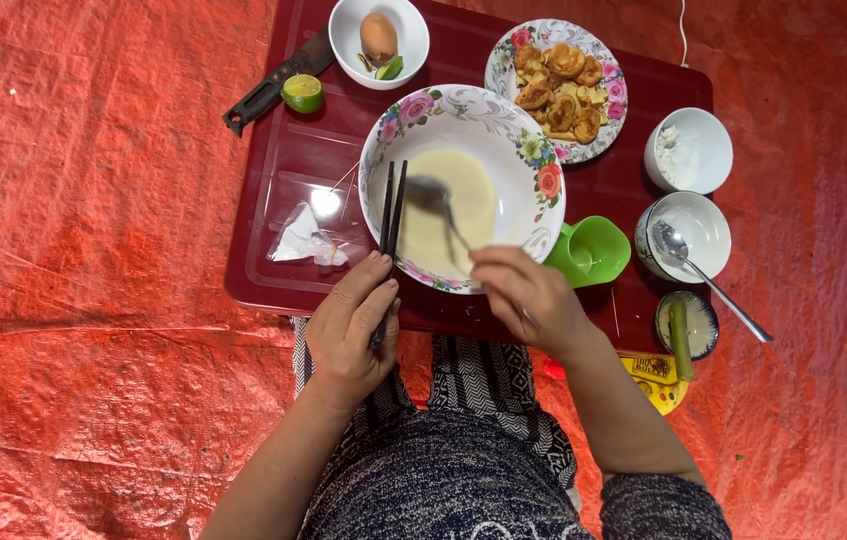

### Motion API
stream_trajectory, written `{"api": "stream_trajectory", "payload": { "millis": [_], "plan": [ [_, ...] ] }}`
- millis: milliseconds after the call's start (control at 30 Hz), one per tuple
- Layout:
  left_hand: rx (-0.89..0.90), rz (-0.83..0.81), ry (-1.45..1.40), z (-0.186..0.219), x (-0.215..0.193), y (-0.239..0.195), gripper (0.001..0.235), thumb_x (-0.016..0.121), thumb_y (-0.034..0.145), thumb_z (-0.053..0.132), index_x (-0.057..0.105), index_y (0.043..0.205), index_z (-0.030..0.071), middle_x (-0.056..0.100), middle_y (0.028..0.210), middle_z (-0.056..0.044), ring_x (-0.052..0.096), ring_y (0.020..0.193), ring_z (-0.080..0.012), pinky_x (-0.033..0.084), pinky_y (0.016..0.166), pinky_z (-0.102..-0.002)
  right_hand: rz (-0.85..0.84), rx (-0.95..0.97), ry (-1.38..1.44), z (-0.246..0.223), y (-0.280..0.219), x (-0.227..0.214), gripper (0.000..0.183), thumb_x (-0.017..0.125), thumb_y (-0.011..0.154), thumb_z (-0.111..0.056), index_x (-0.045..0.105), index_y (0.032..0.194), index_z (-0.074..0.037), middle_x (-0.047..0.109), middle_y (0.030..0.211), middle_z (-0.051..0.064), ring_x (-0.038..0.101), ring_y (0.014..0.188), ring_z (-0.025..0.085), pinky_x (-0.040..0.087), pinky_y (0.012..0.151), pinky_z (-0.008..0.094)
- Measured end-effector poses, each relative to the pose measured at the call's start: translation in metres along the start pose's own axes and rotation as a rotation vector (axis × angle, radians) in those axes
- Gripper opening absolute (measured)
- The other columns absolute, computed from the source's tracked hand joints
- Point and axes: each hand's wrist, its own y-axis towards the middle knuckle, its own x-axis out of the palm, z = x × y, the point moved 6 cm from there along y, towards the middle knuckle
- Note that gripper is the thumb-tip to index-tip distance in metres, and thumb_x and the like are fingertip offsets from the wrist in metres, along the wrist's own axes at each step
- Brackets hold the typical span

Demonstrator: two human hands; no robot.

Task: The person stirs a pale liquid in a floral bowl with a ladle and chopsticks, then adds a white powder from a small bowl and continues stirring to combine the ingredients.

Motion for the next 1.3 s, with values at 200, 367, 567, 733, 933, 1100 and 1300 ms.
{"api": "stream_trajectory", "payload": {
  "millis": [200,367,567,733,933,1100,1300],
  "plan": [
    [-0.029,-0.012,0.008,-0.003,0.0,-0.005,0.01,0.057,0.08,0.0,0.059,0.089,-0.002,0.064,0.094,-0.019,0.065,0.083,-0.0376,0.054,0.065,-0.04,0.045,0.179,-0.212,0.001,0.004,-0.04,0.011,0.054,0.086,-0.012,0.061,0.089,-0.004,0.06,0.098,0.01,0.062,0.083,0.027,0.051,0.071,0.034],
    [-0.062,-0.038,-0.078,0.001,0.007,-0.01,0.01,0.057,0.08,0.001,0.059,0.089,-0.002,0.064,0.094,-0.018,0.065,0.082,-0.0368,0.054,0.064,-0.04,0.13,0.324,0.049,-0.013,-0.013,-0.058,0.01,0.066,0.076,-0.012,0.063,0.075,-0.002,0.063,0.082,0.012,0.063,0.067,0.023,0.052,0.059,0.03],
    [-0.051,-0.05,-0.048,0.002,0.007,-0.006,0.011,0.058,0.079,0.001,0.06,0.09,-0.001,0.064,0.095,-0.018,0.065,0.083,-0.0363,0.054,0.065,-0.039,0.152,0.323,0.393,-0.016,0.004,-0.028,0.025,0.061,0.078,-0.023,0.065,0.079,0.002,0.064,0.086,0.02,0.064,0.065,0.024,0.054,0.056,0.032],
    [-0.028,-0.048,0.004,-0.002,0.004,0.003,0.011,0.056,0.081,0.0,0.059,0.091,-0.001,0.063,0.097,-0.018,0.064,0.085,-0.0367,0.053,0.067,-0.039,0.141,0.263,0.363,0.012,0.018,-0.004,0.029,0.059,0.083,-0.028,0.067,0.085,0.0,0.065,0.087,0.017,0.064,0.068,0.026,0.051,0.059,0.034],
    [-0.016,-0.031,0.022,-0.008,0.017,-0.001,0.011,0.058,0.08,0.0,0.059,0.091,-0.001,0.063,0.096,-0.017,0.064,0.085,-0.0355,0.053,0.068,-0.039,0.152,0.215,0.164,0.02,0.036,-0.029,0.02,0.06,0.085,-0.02,0.067,0.087,-0.001,0.065,0.091,0.015,0.062,0.074,0.028,0.049,0.065,0.034],
    [-0.062,-0.06,-0.062,0.003,0.017,-0.001,0.012,0.058,0.08,0.002,0.059,0.091,0.001,0.064,0.094,-0.016,0.065,0.081,-0.0331,0.055,0.063,-0.038,0.179,0.297,0.056,0.004,0.013,-0.059,0.031,0.052,0.089,-0.029,0.066,0.08,-0.003,0.065,0.082,0.014,0.058,0.058,0.024,0.048,0.055,0.032],
    [-0.083,-0.089,-0.073,0.013,0.006,-0.005,0.012,0.058,0.079,0.003,0.059,0.091,0.001,0.064,0.095,-0.016,0.066,0.081,-0.0329,0.055,0.061,-0.037,0.188,0.339,0.185,-0.027,0.0,-0.053,0.048,0.045,0.085,-0.045,0.067,0.072,-0.004,0.067,0.077,0.013,0.06,0.05,0.016,0.049,0.045,0.026]
  ]
}}
